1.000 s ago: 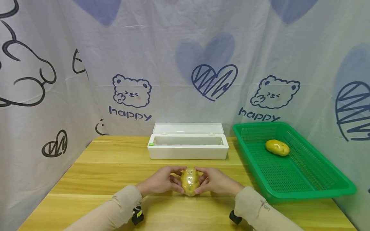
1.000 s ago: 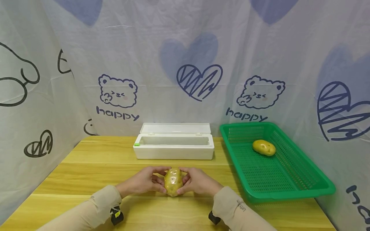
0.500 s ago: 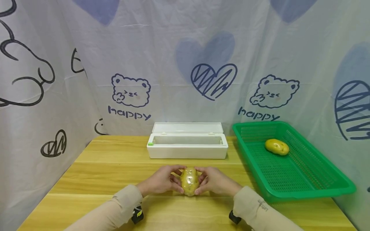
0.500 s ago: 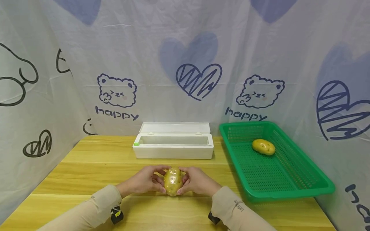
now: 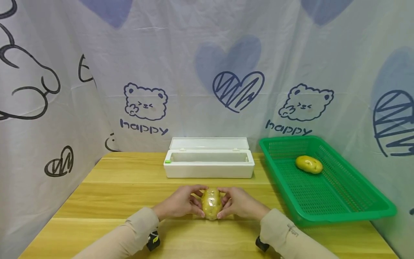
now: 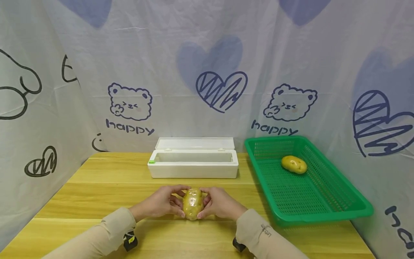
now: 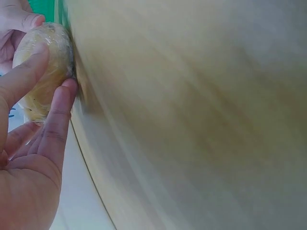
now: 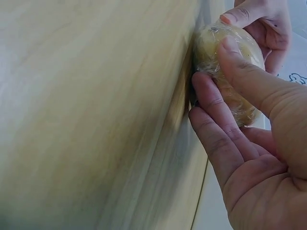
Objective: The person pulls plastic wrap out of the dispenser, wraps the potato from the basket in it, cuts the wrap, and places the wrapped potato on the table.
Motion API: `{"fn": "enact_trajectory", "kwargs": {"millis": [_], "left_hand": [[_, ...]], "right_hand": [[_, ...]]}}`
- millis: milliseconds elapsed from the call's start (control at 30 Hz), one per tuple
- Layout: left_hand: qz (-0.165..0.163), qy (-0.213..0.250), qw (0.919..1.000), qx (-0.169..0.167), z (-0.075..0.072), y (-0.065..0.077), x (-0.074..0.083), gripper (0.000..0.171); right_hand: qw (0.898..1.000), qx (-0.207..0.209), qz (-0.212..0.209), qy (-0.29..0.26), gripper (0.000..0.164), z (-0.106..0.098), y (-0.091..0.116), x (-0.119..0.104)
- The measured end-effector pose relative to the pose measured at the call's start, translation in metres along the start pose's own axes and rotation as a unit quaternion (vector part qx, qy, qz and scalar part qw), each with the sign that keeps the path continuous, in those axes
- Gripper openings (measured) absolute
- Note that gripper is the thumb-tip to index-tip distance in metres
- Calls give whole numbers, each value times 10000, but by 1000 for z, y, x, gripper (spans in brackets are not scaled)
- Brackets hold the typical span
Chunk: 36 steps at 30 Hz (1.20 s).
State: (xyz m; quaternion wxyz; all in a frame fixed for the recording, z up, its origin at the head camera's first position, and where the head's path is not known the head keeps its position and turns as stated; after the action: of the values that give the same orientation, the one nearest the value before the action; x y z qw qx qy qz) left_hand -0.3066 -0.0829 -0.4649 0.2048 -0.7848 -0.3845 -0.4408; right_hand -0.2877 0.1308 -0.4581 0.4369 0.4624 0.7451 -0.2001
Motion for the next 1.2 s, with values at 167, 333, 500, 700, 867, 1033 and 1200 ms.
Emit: {"fn": "enact_trajectory", "kwargs": {"millis": [167,333,500,700,867,1033,1200], "left_hand": [[15,-60,9999,-115,-1,0,2,86],[-7,-17,9997,-259,-3,1,4,87],[22,-147,9995,-262,-5,2,4,83],[157,-767,9969,-95,-10,4,7,74],[198,-1281,9914,193,-10,8,19,70],[165,-1827,9815,553,-3,9,31,69],[414,-2463,9645,862,7,9,36,71]], "right_hand": [[10000,64,3,-3,93,1,1,2],[9999,66,-79,20,92,2,3,2],[9996,152,-112,207,91,0,4,0],[9967,491,-121,632,83,2,5,-4],[9934,773,-65,840,78,7,6,-6],[9916,956,12,874,69,10,8,-8],[9896,982,-52,1047,60,12,11,-8]]}}
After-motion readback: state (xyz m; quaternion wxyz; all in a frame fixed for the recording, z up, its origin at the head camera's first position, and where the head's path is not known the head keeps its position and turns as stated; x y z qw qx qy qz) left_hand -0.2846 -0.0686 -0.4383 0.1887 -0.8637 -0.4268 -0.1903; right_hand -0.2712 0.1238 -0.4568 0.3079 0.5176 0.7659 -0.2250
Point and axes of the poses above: each hand's wrist, its own y-axis away from the middle knuckle, its own z-axis out of the palm, x = y × z, the point moved 4 cm from there along -y, towards the middle knuckle, and after that the axes turned 1 degree about y, right-handed, at the moved point
